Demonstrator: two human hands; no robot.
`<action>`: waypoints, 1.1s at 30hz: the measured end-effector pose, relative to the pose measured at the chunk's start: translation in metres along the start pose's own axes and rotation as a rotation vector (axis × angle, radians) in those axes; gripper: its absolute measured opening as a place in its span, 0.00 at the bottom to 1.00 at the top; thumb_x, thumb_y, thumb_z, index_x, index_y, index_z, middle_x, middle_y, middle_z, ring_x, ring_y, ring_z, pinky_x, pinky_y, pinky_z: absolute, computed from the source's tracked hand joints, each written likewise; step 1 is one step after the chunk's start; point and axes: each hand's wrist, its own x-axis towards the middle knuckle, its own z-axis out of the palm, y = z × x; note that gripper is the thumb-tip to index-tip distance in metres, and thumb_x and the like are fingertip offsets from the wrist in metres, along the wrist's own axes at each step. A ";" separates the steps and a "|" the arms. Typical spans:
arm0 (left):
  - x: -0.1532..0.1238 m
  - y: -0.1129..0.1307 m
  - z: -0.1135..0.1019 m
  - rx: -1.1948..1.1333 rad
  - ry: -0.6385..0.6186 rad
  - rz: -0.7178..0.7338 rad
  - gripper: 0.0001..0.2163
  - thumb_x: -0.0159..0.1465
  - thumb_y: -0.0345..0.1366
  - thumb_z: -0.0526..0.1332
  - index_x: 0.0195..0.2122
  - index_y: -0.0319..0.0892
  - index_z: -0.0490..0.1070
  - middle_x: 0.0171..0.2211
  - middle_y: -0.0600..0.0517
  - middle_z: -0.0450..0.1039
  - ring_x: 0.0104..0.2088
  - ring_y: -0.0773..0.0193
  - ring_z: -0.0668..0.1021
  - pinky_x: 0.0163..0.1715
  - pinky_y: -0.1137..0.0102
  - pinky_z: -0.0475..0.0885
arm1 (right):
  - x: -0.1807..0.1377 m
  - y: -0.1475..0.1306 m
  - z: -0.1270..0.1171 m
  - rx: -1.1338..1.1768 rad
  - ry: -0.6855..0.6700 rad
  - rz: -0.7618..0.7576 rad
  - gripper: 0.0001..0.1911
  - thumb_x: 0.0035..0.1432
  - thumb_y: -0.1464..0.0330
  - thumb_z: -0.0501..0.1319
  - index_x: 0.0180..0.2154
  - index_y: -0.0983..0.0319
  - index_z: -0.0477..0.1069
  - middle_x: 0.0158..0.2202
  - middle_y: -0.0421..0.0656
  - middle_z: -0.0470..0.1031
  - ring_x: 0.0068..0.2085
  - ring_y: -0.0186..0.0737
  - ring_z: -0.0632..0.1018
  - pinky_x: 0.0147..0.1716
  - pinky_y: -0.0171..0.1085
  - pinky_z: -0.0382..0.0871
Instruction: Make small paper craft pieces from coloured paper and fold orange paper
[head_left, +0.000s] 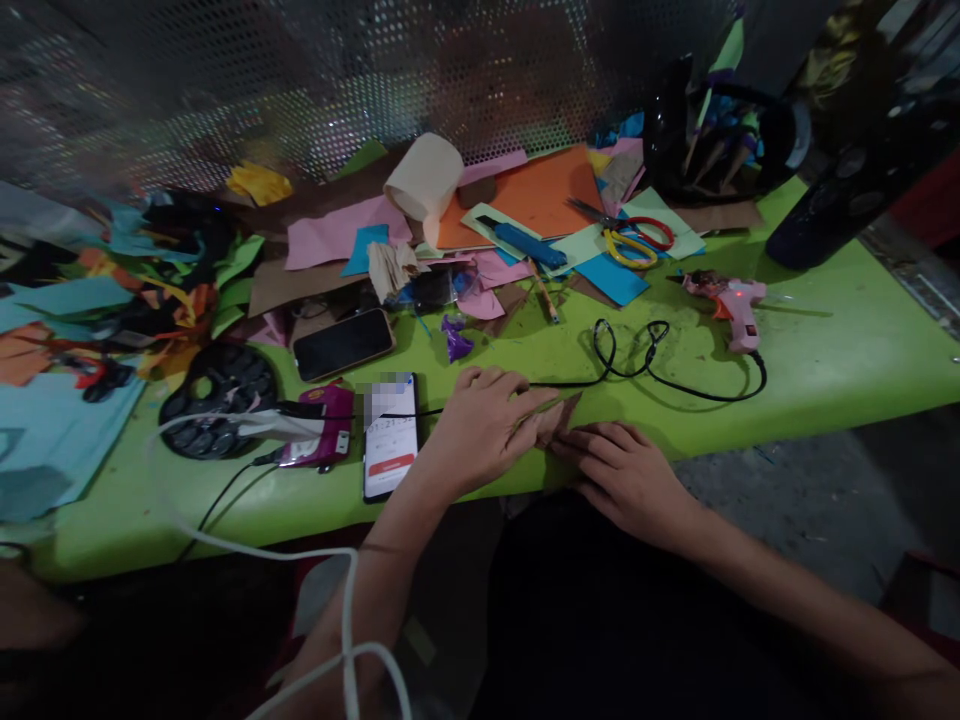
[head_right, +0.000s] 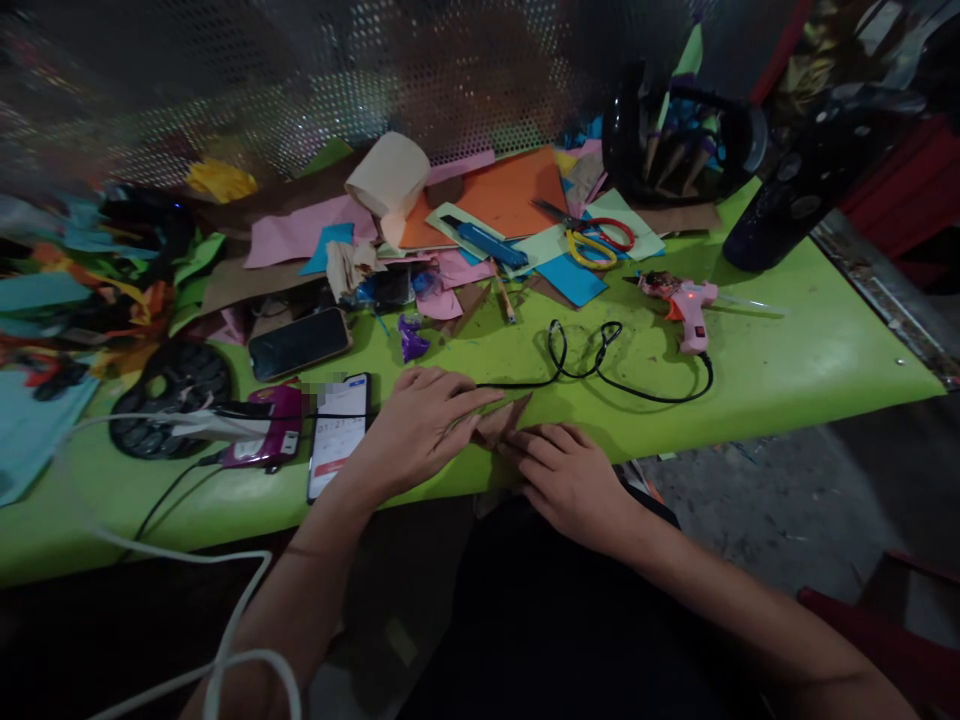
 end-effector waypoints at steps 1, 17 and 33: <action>-0.006 -0.001 0.000 0.001 0.008 -0.008 0.16 0.69 0.36 0.53 0.55 0.49 0.73 0.44 0.48 0.74 0.44 0.55 0.72 0.48 0.57 0.60 | 0.000 0.000 0.000 -0.002 -0.003 0.000 0.27 0.63 0.69 0.61 0.63 0.60 0.64 0.56 0.45 0.75 0.55 0.48 0.72 0.52 0.49 0.66; -0.041 0.005 0.017 0.045 0.027 -0.036 0.22 0.70 0.35 0.53 0.65 0.56 0.62 0.52 0.48 0.71 0.50 0.53 0.71 0.50 0.56 0.62 | -0.002 -0.001 0.001 -0.035 -0.001 0.017 0.21 0.64 0.69 0.59 0.58 0.61 0.69 0.59 0.48 0.73 0.56 0.49 0.72 0.52 0.49 0.67; -0.051 0.011 0.025 0.113 -0.010 -0.050 0.21 0.68 0.35 0.55 0.62 0.55 0.65 0.58 0.49 0.70 0.50 0.53 0.71 0.50 0.54 0.63 | -0.002 -0.001 0.002 -0.037 0.010 0.016 0.22 0.66 0.68 0.57 0.61 0.60 0.66 0.60 0.46 0.72 0.57 0.48 0.71 0.53 0.49 0.67</action>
